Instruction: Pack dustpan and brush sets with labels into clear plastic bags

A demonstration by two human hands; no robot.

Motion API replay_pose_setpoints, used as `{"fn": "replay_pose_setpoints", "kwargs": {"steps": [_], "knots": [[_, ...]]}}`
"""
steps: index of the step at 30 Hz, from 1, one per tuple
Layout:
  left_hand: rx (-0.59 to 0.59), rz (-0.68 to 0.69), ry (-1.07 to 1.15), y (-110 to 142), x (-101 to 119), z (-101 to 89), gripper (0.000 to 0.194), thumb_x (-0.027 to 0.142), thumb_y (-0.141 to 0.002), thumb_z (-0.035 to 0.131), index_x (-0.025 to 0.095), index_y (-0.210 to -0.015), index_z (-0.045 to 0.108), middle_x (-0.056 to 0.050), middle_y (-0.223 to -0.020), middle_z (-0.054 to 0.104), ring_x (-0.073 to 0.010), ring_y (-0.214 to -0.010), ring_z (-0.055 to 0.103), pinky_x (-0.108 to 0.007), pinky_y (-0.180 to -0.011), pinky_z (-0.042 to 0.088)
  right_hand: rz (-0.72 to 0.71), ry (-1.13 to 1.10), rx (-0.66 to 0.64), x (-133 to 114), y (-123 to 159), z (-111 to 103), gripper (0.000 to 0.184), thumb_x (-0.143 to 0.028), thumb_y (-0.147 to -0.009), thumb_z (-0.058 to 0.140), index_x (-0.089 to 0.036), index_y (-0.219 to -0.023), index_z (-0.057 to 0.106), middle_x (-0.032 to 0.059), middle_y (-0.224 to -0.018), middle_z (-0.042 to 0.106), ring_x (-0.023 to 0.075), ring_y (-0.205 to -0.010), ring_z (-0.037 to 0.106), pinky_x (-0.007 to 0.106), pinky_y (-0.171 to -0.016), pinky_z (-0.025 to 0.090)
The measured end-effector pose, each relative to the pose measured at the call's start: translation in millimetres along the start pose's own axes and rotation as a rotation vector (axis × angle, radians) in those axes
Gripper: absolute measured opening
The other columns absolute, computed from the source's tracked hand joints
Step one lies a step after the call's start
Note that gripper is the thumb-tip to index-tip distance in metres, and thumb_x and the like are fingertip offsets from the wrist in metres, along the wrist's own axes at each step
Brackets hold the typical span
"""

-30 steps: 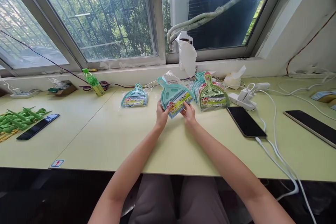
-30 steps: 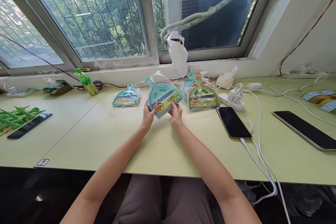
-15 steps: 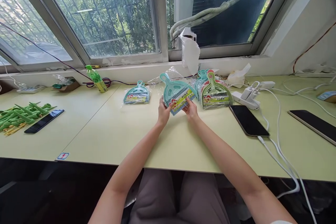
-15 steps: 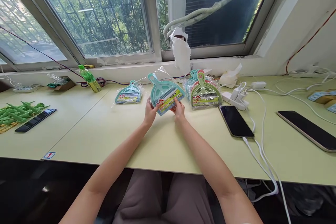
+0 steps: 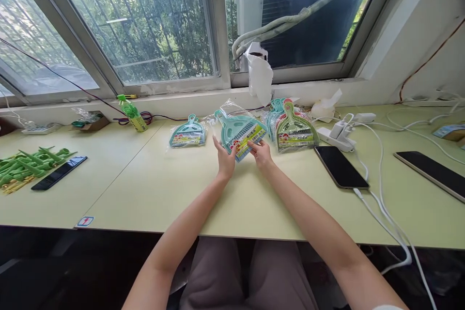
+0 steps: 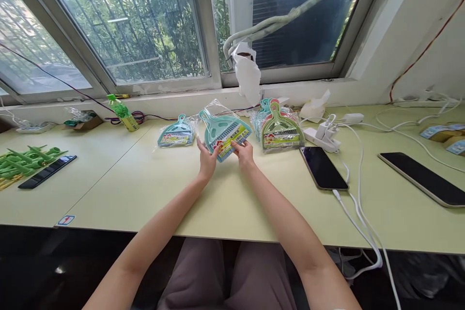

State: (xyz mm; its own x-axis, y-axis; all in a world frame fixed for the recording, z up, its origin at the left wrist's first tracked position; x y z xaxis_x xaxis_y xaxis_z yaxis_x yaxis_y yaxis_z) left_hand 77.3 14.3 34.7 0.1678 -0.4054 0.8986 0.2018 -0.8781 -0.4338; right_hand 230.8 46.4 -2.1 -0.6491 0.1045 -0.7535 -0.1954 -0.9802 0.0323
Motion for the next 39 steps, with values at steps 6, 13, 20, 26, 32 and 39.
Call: {"fn": "replay_pose_setpoints", "kwargs": {"steps": [6, 13, 20, 26, 32, 39], "knots": [[-0.005, 0.137, -0.064, 1, 20, -5.3, 0.082, 0.034, -0.087, 0.059, 0.034, -0.15, 0.006, -0.007, -0.156, 0.022, -0.0234, -0.141, 0.026, -0.039, -0.111, 0.031, 0.016, -0.017, 0.012, 3, 3, 2, 0.032, -0.011, -0.058, 0.081, -0.017, -0.082, 0.062, 0.0024, -0.08, 0.071, 0.0186, -0.079, 0.069, 0.032, -0.076, 0.061], [-0.177, 0.097, -0.18, 1, 10, 10.3, 0.047, 0.036, -0.089, 0.053, 0.022, -0.134, 0.052, -0.012, -0.12, 0.053, -0.0254, -0.115, 0.053, -0.04, -0.102, 0.04, -0.04, -0.078, 0.076, 0, 0, -5, 0.031, -0.01, -0.058, 0.079, -0.019, -0.082, 0.061, -0.0002, -0.081, 0.071, 0.016, -0.081, 0.069, 0.027, -0.075, 0.061], [-0.358, 0.106, -0.06, 5, 4, 24.6, 0.05, 0.037, -0.085, 0.059, 0.025, -0.133, 0.053, -0.013, -0.13, 0.046, -0.0277, -0.121, 0.049, -0.04, -0.099, 0.044, -0.069, -0.105, 0.155, -9, 1, -9, 0.029, -0.007, -0.062, 0.074, -0.02, -0.085, 0.06, -0.0011, -0.084, 0.07, 0.0141, -0.083, 0.069, 0.025, -0.075, 0.059], [-0.476, 0.13, -0.114, 6, 1, 26.4, 0.042, 0.029, -0.082, 0.063, 0.023, -0.124, 0.061, -0.013, -0.131, 0.047, -0.0294, -0.125, 0.047, -0.045, -0.106, 0.037, -0.048, -0.082, 0.222, -3, -3, -20, 0.027, -0.006, -0.061, 0.075, -0.02, -0.076, 0.057, -0.003, -0.075, 0.069, 0.0116, -0.076, 0.068, 0.02, -0.071, 0.058], [-0.56, 0.045, -0.221, 17, 7, 29.8, 0.044, 0.03, -0.078, 0.067, 0.031, -0.122, 0.062, -0.006, -0.111, 0.067, -0.0268, -0.102, 0.062, -0.043, -0.098, 0.043, -0.046, -0.136, 0.249, -4, -8, -23, 0.03, -0.004, -0.059, 0.076, -0.019, -0.078, 0.058, -0.0029, -0.073, 0.07, 0.0122, -0.073, 0.068, 0.019, -0.066, 0.058], [-0.649, -0.215, 0.02, 17, 6, 30.9, 0.049, 0.057, -0.085, 0.05, 0.022, -0.114, 0.068, -0.008, -0.091, 0.073, -0.0221, -0.072, 0.068, -0.04, -0.082, 0.052, -0.089, -0.108, 0.211, -13, -5, -17, 0.03, -0.008, -0.058, 0.078, -0.019, -0.08, 0.059, 0.0004, -0.083, 0.071, 0.0146, -0.082, 0.069, 0.023, -0.073, 0.059]]}}
Point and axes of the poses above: each hand's wrist, its own y-axis away from the middle knuckle, its own z-axis out of the palm, x = y × z, the point moved 6 cm from there along -y, towards the middle knuckle
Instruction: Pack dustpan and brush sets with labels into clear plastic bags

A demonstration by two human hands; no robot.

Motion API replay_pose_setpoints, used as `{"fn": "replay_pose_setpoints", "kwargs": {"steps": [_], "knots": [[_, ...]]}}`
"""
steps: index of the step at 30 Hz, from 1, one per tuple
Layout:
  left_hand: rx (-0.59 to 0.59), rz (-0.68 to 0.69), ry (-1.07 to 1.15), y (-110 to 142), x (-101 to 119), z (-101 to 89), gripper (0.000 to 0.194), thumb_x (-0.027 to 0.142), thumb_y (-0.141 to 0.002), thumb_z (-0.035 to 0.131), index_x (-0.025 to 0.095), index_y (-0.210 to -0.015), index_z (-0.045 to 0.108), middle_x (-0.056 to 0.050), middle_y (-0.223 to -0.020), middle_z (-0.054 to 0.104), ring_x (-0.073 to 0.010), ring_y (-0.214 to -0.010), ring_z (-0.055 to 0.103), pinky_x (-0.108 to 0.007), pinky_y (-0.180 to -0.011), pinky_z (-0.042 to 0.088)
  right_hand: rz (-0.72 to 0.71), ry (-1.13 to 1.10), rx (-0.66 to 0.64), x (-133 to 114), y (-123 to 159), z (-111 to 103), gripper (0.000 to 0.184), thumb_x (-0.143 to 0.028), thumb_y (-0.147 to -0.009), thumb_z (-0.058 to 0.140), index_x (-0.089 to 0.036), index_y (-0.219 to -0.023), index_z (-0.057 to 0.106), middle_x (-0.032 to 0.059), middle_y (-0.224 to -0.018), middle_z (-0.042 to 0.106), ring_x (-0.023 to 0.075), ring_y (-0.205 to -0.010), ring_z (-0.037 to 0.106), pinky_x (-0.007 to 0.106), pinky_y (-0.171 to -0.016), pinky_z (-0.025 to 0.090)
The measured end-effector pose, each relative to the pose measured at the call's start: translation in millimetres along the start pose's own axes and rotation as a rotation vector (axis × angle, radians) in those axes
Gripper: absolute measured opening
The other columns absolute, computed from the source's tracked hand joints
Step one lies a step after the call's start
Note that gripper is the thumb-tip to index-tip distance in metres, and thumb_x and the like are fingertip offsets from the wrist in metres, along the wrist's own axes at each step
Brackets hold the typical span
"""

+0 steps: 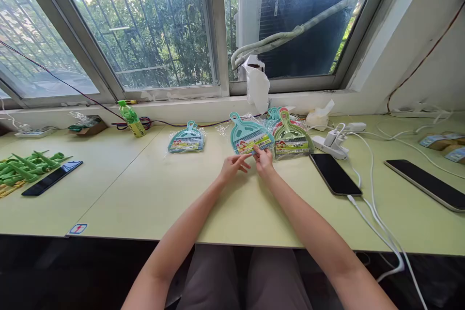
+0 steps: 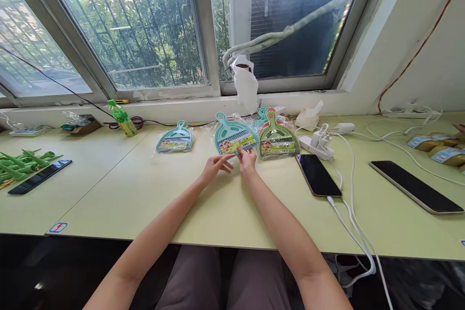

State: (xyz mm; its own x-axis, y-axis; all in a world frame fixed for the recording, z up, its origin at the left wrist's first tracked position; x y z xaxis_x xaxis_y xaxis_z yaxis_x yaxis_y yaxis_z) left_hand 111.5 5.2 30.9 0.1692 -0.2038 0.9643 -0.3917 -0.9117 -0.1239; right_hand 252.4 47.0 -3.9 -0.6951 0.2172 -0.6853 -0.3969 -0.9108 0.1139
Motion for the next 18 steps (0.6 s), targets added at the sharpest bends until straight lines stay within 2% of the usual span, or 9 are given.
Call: {"fn": "replay_pose_setpoints", "kwargs": {"steps": [2, 5, 7, 9, 11, 13, 15, 18], "knots": [[-0.156, -0.055, 0.114, 1, 1, -3.5, 0.056, 0.061, -0.086, 0.045, 0.016, -0.108, 0.071, -0.013, -0.098, 0.072, -0.0223, -0.071, 0.069, -0.041, -0.079, 0.053, -0.02, 0.011, -0.012, -4, 1, 2, 0.031, -0.009, -0.058, 0.077, -0.019, -0.081, 0.059, 0.0005, -0.084, 0.071, 0.0145, -0.082, 0.069, 0.024, -0.074, 0.059], [-0.373, -0.112, 0.181, 7, 3, -13.5, 0.046, 0.057, -0.081, 0.056, 0.015, -0.083, 0.074, -0.017, -0.113, 0.068, -0.0264, -0.096, 0.068, -0.037, -0.086, 0.052, -0.055, 0.033, -0.035, -9, 3, 5, 0.031, -0.012, -0.059, 0.078, -0.019, -0.083, 0.06, 0.0008, -0.086, 0.071, 0.0145, -0.085, 0.068, 0.024, -0.075, 0.059], [-0.412, -0.146, 0.197, 9, 1, -21.6, 0.043, 0.056, -0.078, 0.061, 0.014, -0.071, 0.072, -0.018, -0.113, 0.067, -0.0283, -0.101, 0.066, -0.035, -0.085, 0.052, -0.069, 0.043, -0.04, -10, 5, 7, 0.032, -0.014, -0.059, 0.078, -0.02, -0.084, 0.059, 0.0011, -0.088, 0.071, 0.0147, -0.088, 0.068, 0.024, -0.076, 0.059], [-0.269, -0.181, 0.24, 3, -6, -32.7, 0.044, 0.057, -0.076, 0.063, 0.013, -0.076, 0.07, -0.018, -0.106, 0.07, -0.026, -0.086, 0.07, -0.035, -0.079, 0.054, -0.06, 0.052, -0.039, -8, 6, 8, 0.034, -0.014, -0.058, 0.079, -0.02, -0.084, 0.059, 0.0013, -0.088, 0.071, 0.015, -0.087, 0.068, 0.025, -0.075, 0.059], [-0.031, -0.183, 0.329, -6, -15, -43.6, 0.047, 0.057, -0.074, 0.065, 0.014, -0.091, 0.067, -0.014, -0.101, 0.07, -0.0198, -0.07, 0.069, -0.034, -0.074, 0.055, -0.033, 0.059, -0.044, -4, 7, 9, 0.035, -0.014, -0.056, 0.08, -0.019, -0.084, 0.059, 0.0011, -0.087, 0.07, 0.0151, -0.084, 0.068, 0.025, -0.074, 0.059], [0.164, -0.156, 0.439, -13, -23, -48.9, 0.048, 0.055, -0.073, 0.067, 0.017, -0.101, 0.062, -0.01, -0.103, 0.069, -0.0159, -0.069, 0.068, -0.033, -0.072, 0.055, -0.004, 0.058, -0.059, 1, 10, 11, 0.036, -0.014, -0.055, 0.081, -0.019, -0.084, 0.06, 0.0009, -0.086, 0.07, 0.0149, -0.082, 0.068, 0.025, -0.073, 0.059], [0.24, -0.132, 0.509, -19, -28, -47.1, 0.047, 0.05, -0.072, 0.07, 0.019, -0.105, 0.059, -0.008, -0.107, 0.068, -0.0163, -0.08, 0.067, -0.032, -0.074, 0.055, 0.017, 0.069, -0.073, 5, 14, 13, 0.036, -0.014, -0.054, 0.081, -0.019, -0.083, 0.06, 0.0007, -0.085, 0.069, 0.0148, -0.08, 0.067, 0.025, -0.073, 0.059], [0.273, -0.101, 0.535, -22, -32, -42.3, 0.047, 0.039, -0.068, 0.076, 0.018, -0.107, 0.059, -0.009, -0.109, 0.068, -0.0213, -0.094, 0.066, -0.035, -0.082, 0.054, 0.021, 0.118, -0.109, 9, 21, 17, 0.036, -0.016, -0.054, 0.082, -0.018, -0.084, 0.061, 0.0013, -0.082, 0.069, 0.0151, -0.078, 0.067, 0.026, -0.072, 0.059]]}}
Point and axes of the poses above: each hand's wrist, its own y-axis away from the middle knuckle, its own z-axis out of the palm, x = y × z, the point moved 6 cm from there along -y, towards the middle knuckle
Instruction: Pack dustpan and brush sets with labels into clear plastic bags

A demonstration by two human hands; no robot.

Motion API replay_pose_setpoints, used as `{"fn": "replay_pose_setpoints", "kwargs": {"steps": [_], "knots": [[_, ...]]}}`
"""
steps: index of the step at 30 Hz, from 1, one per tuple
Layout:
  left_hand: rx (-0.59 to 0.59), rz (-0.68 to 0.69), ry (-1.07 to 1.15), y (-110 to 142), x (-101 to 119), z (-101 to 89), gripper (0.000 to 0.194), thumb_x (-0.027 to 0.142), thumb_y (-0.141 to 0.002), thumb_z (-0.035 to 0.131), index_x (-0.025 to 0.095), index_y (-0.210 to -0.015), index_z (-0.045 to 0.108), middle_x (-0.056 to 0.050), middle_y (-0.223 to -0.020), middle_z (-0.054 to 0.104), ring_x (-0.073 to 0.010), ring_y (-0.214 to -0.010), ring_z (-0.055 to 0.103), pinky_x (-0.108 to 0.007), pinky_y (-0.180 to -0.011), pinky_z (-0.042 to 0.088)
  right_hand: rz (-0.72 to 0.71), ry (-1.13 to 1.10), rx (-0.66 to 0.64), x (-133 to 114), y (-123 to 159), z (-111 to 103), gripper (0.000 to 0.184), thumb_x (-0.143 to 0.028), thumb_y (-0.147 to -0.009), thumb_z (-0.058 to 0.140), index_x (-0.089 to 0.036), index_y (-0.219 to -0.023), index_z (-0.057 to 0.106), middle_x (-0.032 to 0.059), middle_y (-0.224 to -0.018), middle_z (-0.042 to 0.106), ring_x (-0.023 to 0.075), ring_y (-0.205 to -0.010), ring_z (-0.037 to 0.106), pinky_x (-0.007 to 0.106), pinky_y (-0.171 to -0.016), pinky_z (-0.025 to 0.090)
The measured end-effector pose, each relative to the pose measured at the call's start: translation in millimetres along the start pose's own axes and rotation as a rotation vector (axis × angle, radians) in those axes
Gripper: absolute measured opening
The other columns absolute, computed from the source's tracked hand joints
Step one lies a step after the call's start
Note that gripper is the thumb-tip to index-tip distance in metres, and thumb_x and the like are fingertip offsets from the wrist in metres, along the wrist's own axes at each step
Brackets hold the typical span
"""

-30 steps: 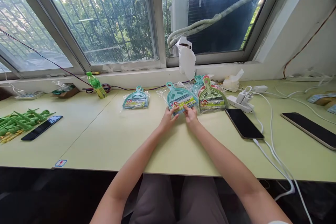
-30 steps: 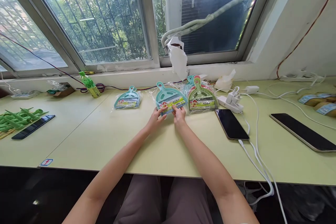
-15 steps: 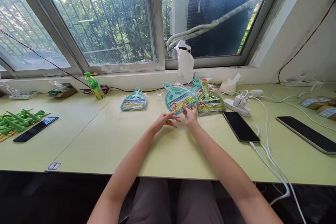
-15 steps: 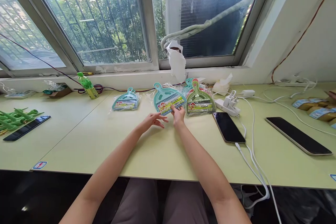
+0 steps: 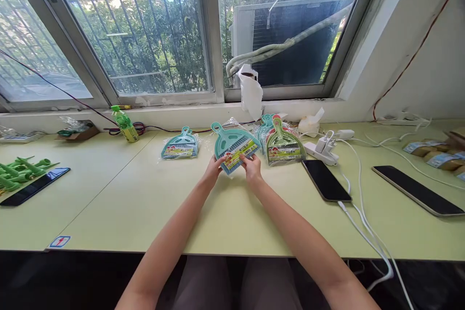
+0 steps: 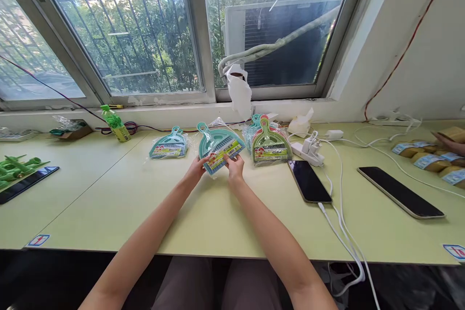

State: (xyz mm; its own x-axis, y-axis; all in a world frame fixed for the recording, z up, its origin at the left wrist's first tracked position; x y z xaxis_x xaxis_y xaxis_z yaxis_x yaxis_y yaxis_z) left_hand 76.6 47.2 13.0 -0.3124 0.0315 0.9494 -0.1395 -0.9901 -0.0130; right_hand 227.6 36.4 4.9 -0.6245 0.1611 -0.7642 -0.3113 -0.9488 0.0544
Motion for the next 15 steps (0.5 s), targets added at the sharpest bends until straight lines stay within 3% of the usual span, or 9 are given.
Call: {"fn": "replay_pose_setpoints", "kwargs": {"steps": [6, 9, 12, 15], "knots": [[-0.021, 0.009, 0.124, 4, -11, 9.3, 0.043, 0.032, -0.069, 0.076, 0.017, -0.107, 0.06, -0.01, -0.112, 0.068, -0.0269, -0.107, 0.063, -0.044, -0.097, 0.049, -0.098, 0.069, -0.013, -3, 2, 2, 0.035, -0.021, -0.057, 0.078, -0.018, -0.087, 0.061, 0.003, -0.085, 0.07, 0.0152, -0.079, 0.066, 0.027, -0.071, 0.057], [-0.171, -0.072, 0.149, 14, -23, 28.4, 0.04, 0.029, -0.072, 0.073, 0.016, -0.108, 0.06, -0.012, -0.117, 0.066, -0.0275, -0.108, 0.063, -0.044, -0.097, 0.049, -0.114, 0.097, 0.096, -5, -8, -11, 0.029, -0.019, -0.057, 0.075, -0.018, -0.081, 0.058, 0.0015, -0.08, 0.069, 0.0151, -0.074, 0.066, 0.027, -0.068, 0.057], [-0.383, -0.265, 0.135, 29, -39, 50.4, 0.041, 0.025, -0.071, 0.074, 0.016, -0.108, 0.059, -0.013, -0.116, 0.066, -0.0266, -0.106, 0.064, -0.043, -0.098, 0.048, -0.085, 0.048, 0.242, -7, -19, -28, 0.024, -0.011, -0.057, 0.07, -0.019, -0.073, 0.054, -0.0024, -0.069, 0.067, 0.0132, -0.066, 0.065, 0.023, -0.063, 0.056], [-0.415, -0.358, 0.113, 33, -47, 55.1, 0.034, 0.033, -0.076, 0.07, 0.017, -0.105, 0.061, -0.013, -0.115, 0.066, -0.0237, -0.107, 0.064, -0.038, -0.098, 0.048, -0.034, -0.05, 0.289, -8, -24, -35, 0.024, -0.005, -0.057, 0.066, -0.02, -0.071, 0.054, -0.0051, -0.065, 0.066, 0.0106, -0.062, 0.064, 0.019, -0.06, 0.055]]}}
Point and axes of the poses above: each hand's wrist, its own y-axis away from the middle knuckle, its own z-axis out of the palm, x = y × z, the point moved 6 cm from there along -y, towards the middle knuckle
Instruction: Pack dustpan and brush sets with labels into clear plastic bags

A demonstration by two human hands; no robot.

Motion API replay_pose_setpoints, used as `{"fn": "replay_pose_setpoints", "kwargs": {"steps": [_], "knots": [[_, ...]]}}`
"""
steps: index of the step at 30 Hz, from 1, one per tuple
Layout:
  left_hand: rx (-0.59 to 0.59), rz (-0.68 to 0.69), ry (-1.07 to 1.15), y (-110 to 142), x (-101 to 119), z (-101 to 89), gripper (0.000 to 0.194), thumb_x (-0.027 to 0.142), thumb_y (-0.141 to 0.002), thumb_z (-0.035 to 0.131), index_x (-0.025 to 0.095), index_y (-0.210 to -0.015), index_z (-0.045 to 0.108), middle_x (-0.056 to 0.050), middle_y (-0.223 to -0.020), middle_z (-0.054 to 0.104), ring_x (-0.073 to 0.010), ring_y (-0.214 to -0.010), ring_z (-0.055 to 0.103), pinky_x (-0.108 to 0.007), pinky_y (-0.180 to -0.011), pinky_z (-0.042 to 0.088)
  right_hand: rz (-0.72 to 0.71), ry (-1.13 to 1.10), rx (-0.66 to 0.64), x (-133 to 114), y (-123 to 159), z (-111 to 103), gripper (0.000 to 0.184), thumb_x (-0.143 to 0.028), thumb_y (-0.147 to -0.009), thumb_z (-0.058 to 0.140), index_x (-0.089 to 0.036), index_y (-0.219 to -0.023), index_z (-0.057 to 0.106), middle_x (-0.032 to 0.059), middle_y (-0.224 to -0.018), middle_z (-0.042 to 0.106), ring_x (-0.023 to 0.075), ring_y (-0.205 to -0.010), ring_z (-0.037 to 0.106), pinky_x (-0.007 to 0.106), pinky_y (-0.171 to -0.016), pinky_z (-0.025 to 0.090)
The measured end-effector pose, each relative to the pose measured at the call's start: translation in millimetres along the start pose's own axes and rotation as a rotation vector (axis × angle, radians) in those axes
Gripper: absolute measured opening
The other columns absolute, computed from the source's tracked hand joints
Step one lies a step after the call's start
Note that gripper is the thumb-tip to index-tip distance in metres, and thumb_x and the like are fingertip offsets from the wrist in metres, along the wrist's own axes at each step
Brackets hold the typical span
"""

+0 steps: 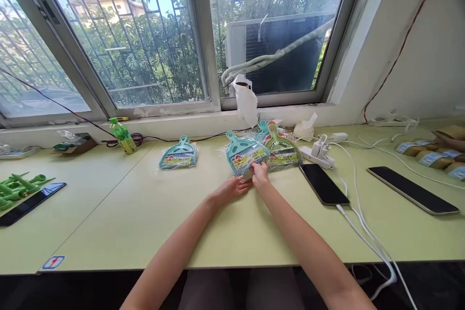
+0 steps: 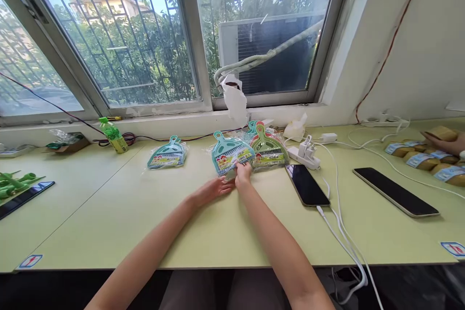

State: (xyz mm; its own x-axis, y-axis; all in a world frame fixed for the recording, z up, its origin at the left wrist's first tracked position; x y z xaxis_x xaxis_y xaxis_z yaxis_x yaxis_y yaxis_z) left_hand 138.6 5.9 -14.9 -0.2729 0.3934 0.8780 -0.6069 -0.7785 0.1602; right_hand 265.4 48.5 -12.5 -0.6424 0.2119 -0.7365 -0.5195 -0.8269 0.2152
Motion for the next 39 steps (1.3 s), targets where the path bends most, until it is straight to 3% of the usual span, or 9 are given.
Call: {"fn": "replay_pose_setpoints", "kwargs": {"steps": [5, 10, 13, 19, 25, 31, 39], "knots": [[0.227, 0.143, -0.038, -5, 22, -28.0, 0.036, 0.035, -0.081, 0.064, 0.017, -0.112, 0.06, -0.01, -0.117, 0.066, -0.0237, -0.098, 0.066, -0.039, -0.091, 0.052, 0.099, -0.06, -0.121, 11, 10, 11, 0.024, -0.004, -0.06, 0.067, -0.019, -0.076, 0.058, -0.0037, -0.07, 0.069, 0.01, -0.063, 0.066, 0.018, -0.058, 0.056], [0.362, 0.323, -0.101, 7, 44, -43.6, 0.047, 0.035, -0.076, 0.068, 0.016, -0.117, 0.056, -0.011, -0.121, 0.064, -0.0256, -0.106, 0.064, -0.038, -0.089, 0.054, 0.163, -0.025, -0.237, 25, 24, 20, 0.025, -0.003, -0.059, 0.071, -0.017, -0.077, 0.06, -0.0013, -0.072, 0.071, 0.0128, -0.067, 0.068, 0.021, -0.061, 0.058], [0.329, 0.287, -0.192, 13, 43, -36.5, 0.058, 0.037, -0.073, 0.073, 0.018, -0.123, 0.051, -0.012, -0.123, 0.063, -0.0262, -0.099, 0.067, -0.04, -0.087, 0.054, 0.152, -0.017, -0.282, 21, 24, 22, 0.026, -0.004, -0.059, 0.074, -0.018, -0.076, 0.06, -0.0006, -0.075, 0.071, 0.0137, -0.069, 0.068, 0.021, -0.061, 0.059], [0.098, 0.189, -0.32, 13, 40, -14.8, 0.066, 0.048, -0.074, 0.07, 0.02, -0.13, 0.047, -0.015, -0.122, 0.064, -0.0283, -0.095, 0.069, -0.045, -0.092, 0.049, 0.062, -0.02, -0.339, 0, 10, 23, 0.026, -0.008, -0.06, 0.075, -0.02, -0.079, 0.061, -0.0009, -0.077, 0.071, 0.0144, -0.071, 0.069, 0.023, -0.064, 0.06], [0.271, 0.37, -0.274, 13, 58, -34.7, 0.065, 0.047, -0.069, 0.073, 0.021, -0.123, 0.049, -0.012, -0.128, 0.059, -0.0287, -0.115, 0.058, -0.04, -0.092, 0.049, 0.073, -0.009, -0.35, 9, 10, 23, 0.029, -0.009, -0.061, 0.075, -0.02, -0.084, 0.06, 0.0005, -0.085, 0.071, 0.0158, -0.08, 0.069, 0.027, -0.074, 0.06], [0.356, 0.383, -0.307, 10, 48, -45.3, 0.077, 0.042, -0.058, 0.079, 0.023, -0.124, 0.043, -0.011, -0.122, 0.061, -0.0306, -0.109, 0.059, -0.037, -0.075, 0.053, 0.068, 0.026, -0.388, 15, 11, 24, 0.031, -0.011, -0.06, 0.077, -0.019, -0.084, 0.06, 0.0009, -0.085, 0.07, 0.0163, -0.081, 0.068, 0.029, -0.078, 0.059], [0.333, 0.381, -0.357, 13, 53, -45.9, 0.069, 0.04, -0.061, 0.077, 0.022, -0.12, 0.045, -0.009, -0.117, 0.062, -0.0274, -0.101, 0.061, -0.035, -0.072, 0.052, 0.091, 0.123, -0.484, 17, 7, 25, 0.029, -0.015, -0.061, 0.079, -0.018, -0.084, 0.061, 0.0016, -0.086, 0.071, 0.0166, -0.079, 0.068, 0.033, -0.078, 0.059]]}}
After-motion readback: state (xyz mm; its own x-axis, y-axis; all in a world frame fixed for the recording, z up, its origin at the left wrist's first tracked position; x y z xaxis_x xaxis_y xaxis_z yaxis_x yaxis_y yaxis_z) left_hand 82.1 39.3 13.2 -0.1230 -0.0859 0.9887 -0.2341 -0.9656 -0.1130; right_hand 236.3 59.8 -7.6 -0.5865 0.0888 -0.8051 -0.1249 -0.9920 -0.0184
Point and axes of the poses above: each hand's wrist, its own y-axis away from the middle knuckle, its own z-axis out of the palm, x = y × z, the point moved 6 cm from there along -y, towards the middle knuckle
